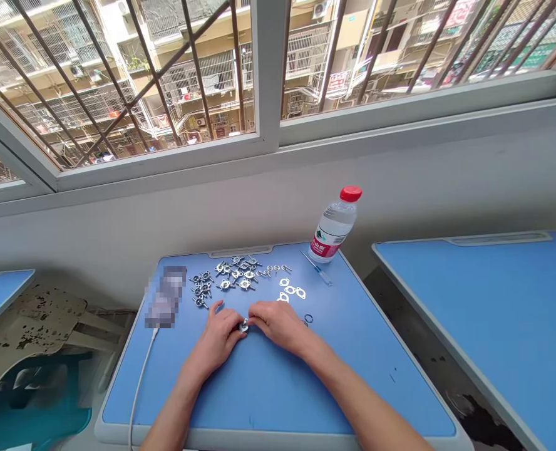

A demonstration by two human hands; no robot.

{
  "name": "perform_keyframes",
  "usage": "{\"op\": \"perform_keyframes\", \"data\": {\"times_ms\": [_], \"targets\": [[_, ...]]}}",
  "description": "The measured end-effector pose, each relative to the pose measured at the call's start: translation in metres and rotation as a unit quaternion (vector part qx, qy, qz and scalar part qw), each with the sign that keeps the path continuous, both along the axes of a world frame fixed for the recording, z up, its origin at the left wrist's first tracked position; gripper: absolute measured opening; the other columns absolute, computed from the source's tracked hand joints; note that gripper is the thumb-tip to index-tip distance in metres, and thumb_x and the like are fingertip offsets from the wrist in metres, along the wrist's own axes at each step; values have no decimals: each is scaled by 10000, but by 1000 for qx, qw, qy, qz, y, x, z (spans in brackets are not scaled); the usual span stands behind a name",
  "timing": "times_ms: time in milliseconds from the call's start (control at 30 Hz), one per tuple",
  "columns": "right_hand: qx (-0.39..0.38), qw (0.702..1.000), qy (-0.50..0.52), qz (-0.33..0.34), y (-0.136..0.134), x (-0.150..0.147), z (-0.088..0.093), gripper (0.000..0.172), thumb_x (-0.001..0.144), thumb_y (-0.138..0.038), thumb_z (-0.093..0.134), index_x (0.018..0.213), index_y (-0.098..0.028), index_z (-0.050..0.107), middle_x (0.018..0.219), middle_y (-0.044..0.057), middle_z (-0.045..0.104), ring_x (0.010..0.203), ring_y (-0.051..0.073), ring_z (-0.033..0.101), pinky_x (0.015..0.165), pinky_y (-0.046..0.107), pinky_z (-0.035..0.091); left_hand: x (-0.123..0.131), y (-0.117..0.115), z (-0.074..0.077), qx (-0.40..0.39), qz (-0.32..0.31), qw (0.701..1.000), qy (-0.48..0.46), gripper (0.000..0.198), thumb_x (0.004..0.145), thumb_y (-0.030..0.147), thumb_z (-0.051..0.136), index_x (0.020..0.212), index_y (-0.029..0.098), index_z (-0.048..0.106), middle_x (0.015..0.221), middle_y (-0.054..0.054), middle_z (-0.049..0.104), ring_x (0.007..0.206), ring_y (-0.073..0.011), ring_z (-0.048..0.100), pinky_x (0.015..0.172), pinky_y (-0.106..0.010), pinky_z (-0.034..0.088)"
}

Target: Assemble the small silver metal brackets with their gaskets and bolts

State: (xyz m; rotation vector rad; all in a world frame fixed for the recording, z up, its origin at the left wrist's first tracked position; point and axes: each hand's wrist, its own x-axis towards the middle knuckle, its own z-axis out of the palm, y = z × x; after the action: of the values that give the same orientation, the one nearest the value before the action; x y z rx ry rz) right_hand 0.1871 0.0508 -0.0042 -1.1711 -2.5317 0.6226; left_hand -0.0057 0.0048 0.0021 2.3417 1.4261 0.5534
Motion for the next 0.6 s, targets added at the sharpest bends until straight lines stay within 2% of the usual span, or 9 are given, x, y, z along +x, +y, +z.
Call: {"op": "perform_keyframes", "data": {"times_ms": [200,400,600], "targets": [[10,998,-60,1,-12,-8,11,252,924,-188,516,673,-195,537,653,2,651,579,135,542,561,259,244,1,-3,-11,33,6,999,1,204,869,51,507,817,236,437,777,37,559,779,-170,604,1134,-560,313],[2,996,-92,5,-26,-17,19,225,929,-173,492,711,-186,545,716,31,680,617,156,587,560,287,217,3,-5,-10,45,19,999,5,244,830,11,449,793,242,381,741,41,500,734,-169,575,1142,-567,320],[6,995,-103,2,-33,-24,16,219,943,-148,453,744,-184,538,769,53,700,656,186,632,558,307,205,4,-6,-10,51,25,998,13,260,790,-3,400,782,252,350,732,39,498,715,-175,570,1108,-586,367]]}}
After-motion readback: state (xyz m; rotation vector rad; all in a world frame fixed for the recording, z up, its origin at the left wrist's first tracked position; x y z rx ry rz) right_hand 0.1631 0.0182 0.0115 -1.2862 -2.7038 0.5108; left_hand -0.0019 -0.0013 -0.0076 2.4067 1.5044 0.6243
